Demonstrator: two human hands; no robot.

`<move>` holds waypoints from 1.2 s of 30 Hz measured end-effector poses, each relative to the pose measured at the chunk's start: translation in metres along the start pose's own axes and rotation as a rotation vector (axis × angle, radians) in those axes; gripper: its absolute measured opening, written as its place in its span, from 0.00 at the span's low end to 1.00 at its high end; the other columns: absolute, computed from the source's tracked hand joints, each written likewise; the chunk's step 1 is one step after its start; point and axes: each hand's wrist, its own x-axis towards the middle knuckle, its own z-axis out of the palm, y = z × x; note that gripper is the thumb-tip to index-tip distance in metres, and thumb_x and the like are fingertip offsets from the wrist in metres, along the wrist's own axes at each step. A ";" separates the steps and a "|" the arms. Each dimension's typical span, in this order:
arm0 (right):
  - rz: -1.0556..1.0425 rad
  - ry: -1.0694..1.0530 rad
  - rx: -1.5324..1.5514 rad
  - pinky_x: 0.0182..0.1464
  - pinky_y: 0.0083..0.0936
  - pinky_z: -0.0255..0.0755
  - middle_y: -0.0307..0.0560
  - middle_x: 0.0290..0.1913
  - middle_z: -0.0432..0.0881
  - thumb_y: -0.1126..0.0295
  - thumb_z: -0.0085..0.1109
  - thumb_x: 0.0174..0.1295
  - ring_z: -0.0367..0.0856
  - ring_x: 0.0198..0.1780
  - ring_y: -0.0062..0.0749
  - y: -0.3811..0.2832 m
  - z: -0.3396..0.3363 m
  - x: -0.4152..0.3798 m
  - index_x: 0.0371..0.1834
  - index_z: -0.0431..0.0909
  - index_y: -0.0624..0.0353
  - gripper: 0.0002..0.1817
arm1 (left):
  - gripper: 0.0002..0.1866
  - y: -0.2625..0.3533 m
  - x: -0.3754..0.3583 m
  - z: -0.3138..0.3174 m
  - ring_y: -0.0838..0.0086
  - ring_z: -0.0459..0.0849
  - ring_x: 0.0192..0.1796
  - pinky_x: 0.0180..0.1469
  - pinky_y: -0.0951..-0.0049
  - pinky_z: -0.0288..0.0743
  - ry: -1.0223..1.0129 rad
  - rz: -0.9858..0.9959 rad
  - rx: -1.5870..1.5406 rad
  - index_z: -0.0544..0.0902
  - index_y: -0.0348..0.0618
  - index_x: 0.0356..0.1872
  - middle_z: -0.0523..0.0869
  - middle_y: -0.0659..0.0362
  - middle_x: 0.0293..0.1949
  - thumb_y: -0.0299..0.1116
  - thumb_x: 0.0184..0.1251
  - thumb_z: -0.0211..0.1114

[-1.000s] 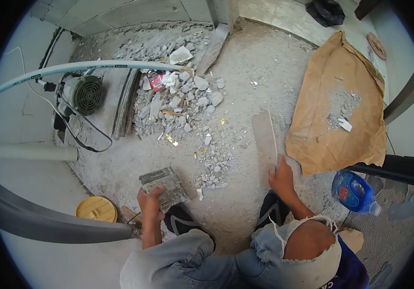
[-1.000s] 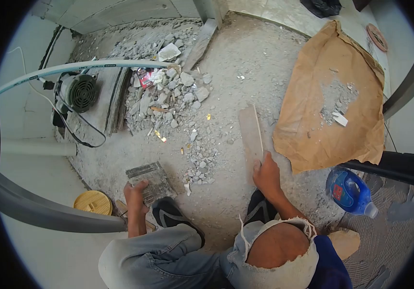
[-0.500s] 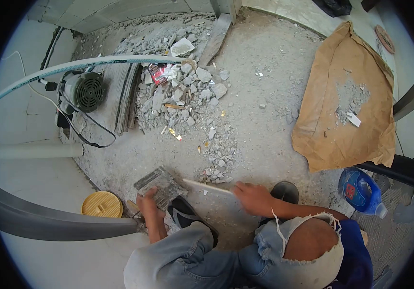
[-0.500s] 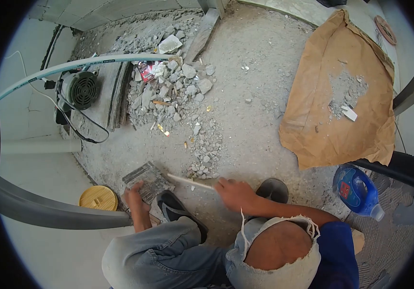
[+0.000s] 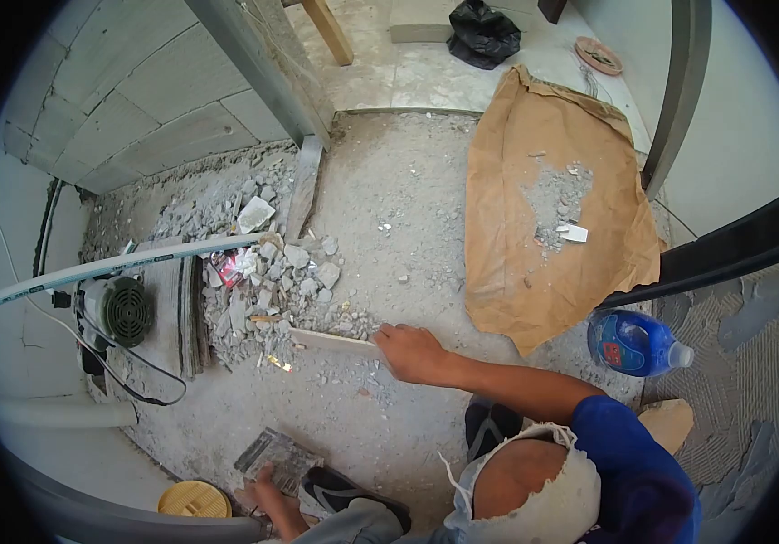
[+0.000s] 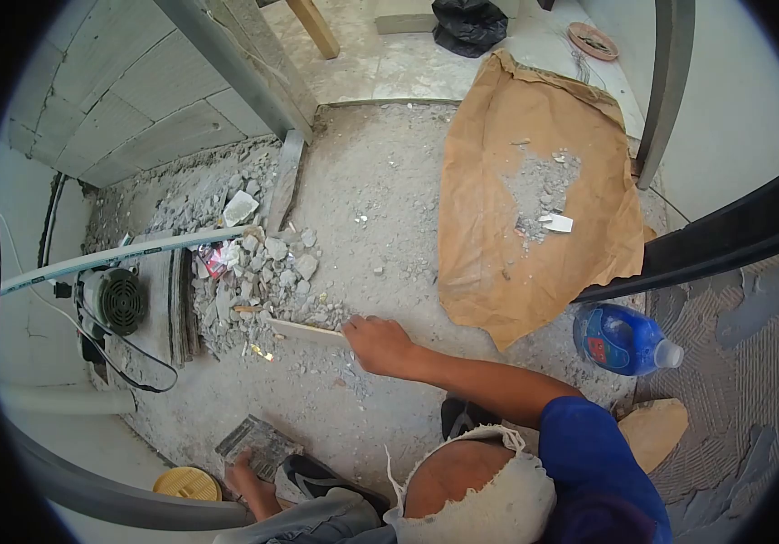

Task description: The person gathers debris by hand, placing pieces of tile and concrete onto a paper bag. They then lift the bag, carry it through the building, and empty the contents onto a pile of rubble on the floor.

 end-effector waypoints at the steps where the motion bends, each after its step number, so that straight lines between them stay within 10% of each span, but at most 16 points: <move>1: 0.040 -0.016 0.046 0.47 0.49 0.80 0.55 0.47 0.78 0.65 0.64 0.61 0.81 0.50 0.51 0.005 -0.013 0.007 0.51 0.77 0.65 0.19 | 0.24 0.003 -0.005 0.012 0.57 0.87 0.40 0.41 0.58 0.86 -0.015 0.010 0.008 0.74 0.33 0.57 0.84 0.47 0.46 0.19 0.55 0.61; 6: 0.407 0.847 -0.088 0.59 0.51 0.67 0.58 0.58 0.69 0.51 0.69 0.60 0.69 0.58 0.56 0.101 -0.098 0.067 0.59 0.72 0.64 0.33 | 0.27 0.000 -0.017 0.039 0.60 0.86 0.44 0.47 0.62 0.83 -0.264 0.105 0.077 0.75 0.33 0.59 0.85 0.50 0.48 0.20 0.54 0.63; 11: 1.132 0.901 -0.015 0.64 0.53 0.68 0.56 0.64 0.66 0.44 0.71 0.58 0.66 0.68 0.52 0.200 -0.195 0.126 0.65 0.66 0.66 0.43 | 0.26 -0.013 -0.007 0.050 0.63 0.85 0.46 0.51 0.65 0.80 -0.317 0.140 0.146 0.75 0.33 0.59 0.85 0.51 0.49 0.17 0.54 0.62; 15: 1.221 0.796 -0.020 0.61 0.51 0.75 0.56 0.65 0.72 0.51 0.67 0.62 0.74 0.67 0.53 0.234 -0.234 0.143 0.63 0.73 0.65 0.34 | 0.26 -0.008 -0.002 0.062 0.64 0.85 0.46 0.51 0.66 0.80 -0.309 0.159 0.247 0.75 0.32 0.59 0.85 0.51 0.48 0.18 0.55 0.62; 20: 0.913 0.753 -0.303 0.55 0.47 0.79 0.61 0.54 0.82 0.71 0.54 0.65 0.84 0.55 0.61 0.274 -0.232 0.166 0.47 0.85 0.64 0.14 | 0.24 -0.011 0.000 0.055 0.66 0.85 0.46 0.53 0.67 0.78 -0.278 0.175 0.298 0.75 0.30 0.57 0.85 0.51 0.47 0.21 0.56 0.64; 30: 0.591 0.863 -0.245 0.59 0.45 0.78 0.65 0.60 0.75 0.64 0.61 0.66 0.82 0.57 0.60 0.213 -0.236 0.275 0.52 0.81 0.66 0.18 | 0.24 -0.004 -0.005 0.063 0.67 0.84 0.47 0.53 0.69 0.77 -0.227 0.127 0.345 0.76 0.32 0.58 0.85 0.51 0.48 0.24 0.59 0.66; 33: 0.185 1.003 -0.259 0.56 0.42 0.78 0.63 0.55 0.79 0.59 0.63 0.66 0.83 0.55 0.55 0.176 -0.210 0.254 0.52 0.80 0.66 0.20 | 0.24 -0.011 0.002 0.054 0.67 0.84 0.48 0.54 0.69 0.76 -0.218 0.131 0.344 0.76 0.32 0.58 0.85 0.52 0.49 0.25 0.58 0.67; 36: 0.029 0.639 0.127 0.49 0.42 0.75 0.57 0.43 0.83 0.62 0.65 0.65 0.82 0.45 0.50 0.108 -0.142 0.152 0.51 0.80 0.65 0.19 | 0.24 -0.011 0.003 0.056 0.67 0.84 0.49 0.55 0.68 0.76 -0.221 0.132 0.352 0.77 0.32 0.57 0.85 0.52 0.49 0.26 0.58 0.68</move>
